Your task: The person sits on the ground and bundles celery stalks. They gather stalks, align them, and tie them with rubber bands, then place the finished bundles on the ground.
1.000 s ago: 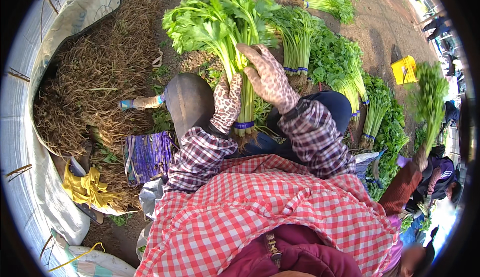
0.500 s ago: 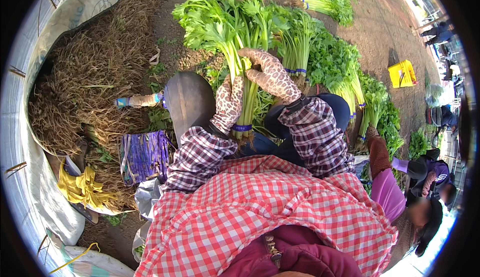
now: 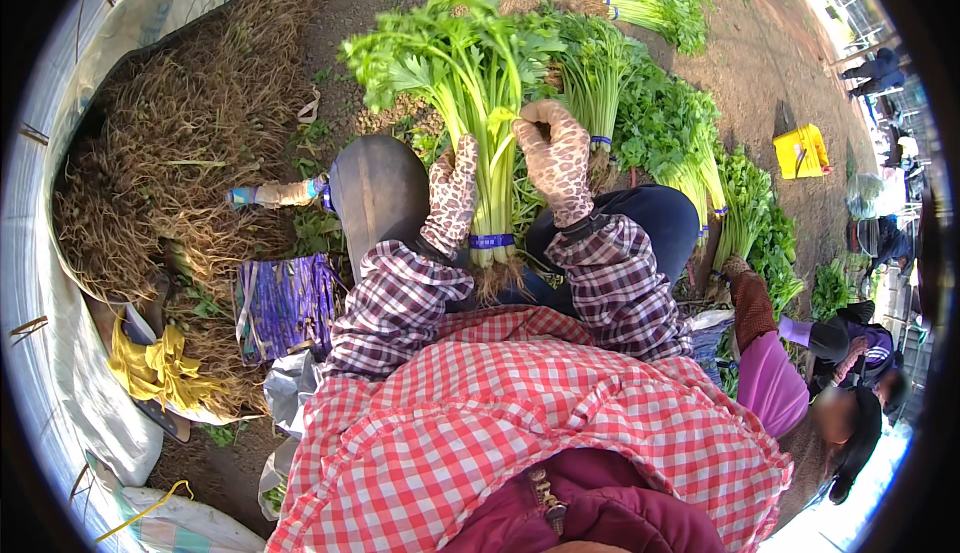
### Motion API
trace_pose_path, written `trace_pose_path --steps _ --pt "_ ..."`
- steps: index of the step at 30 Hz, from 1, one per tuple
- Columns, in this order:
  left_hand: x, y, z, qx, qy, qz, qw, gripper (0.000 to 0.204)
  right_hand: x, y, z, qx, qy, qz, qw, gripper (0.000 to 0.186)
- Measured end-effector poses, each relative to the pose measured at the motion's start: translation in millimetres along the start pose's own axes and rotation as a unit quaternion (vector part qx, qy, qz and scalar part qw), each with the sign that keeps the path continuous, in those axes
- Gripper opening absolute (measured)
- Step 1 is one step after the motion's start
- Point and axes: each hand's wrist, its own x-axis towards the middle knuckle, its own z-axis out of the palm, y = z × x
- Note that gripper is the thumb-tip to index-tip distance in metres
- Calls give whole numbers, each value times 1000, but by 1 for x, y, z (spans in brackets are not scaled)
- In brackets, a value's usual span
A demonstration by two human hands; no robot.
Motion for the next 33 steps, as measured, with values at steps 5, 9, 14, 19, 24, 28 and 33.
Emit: trace_pose_path --steps 5,9,14,19,24,28,33 --pt "11 -19 -22 -3 -8 -40 999 36 -25 -22 16 320 23 49 946 14" --pt "23 -33 -24 -65 47 -98 992 32 -52 -48 27 509 3 149 848 22" --pt "18 -19 -23 -17 70 -22 997 32 -71 -70 -30 619 -154 252 728 27" --pt "11 4 -10 83 120 42 988 36 -47 -17 -59 -205 -226 -76 949 48" --pt "-10 25 3 218 38 108 969 43 -75 14 -11 446 -247 333 793 63" --pt "-15 46 3 449 20 114 886 58 -87 3 -7 466 -203 359 783 44" --pt "14 50 11 506 49 265 820 46 -95 -7 -12 431 -155 324 828 51"
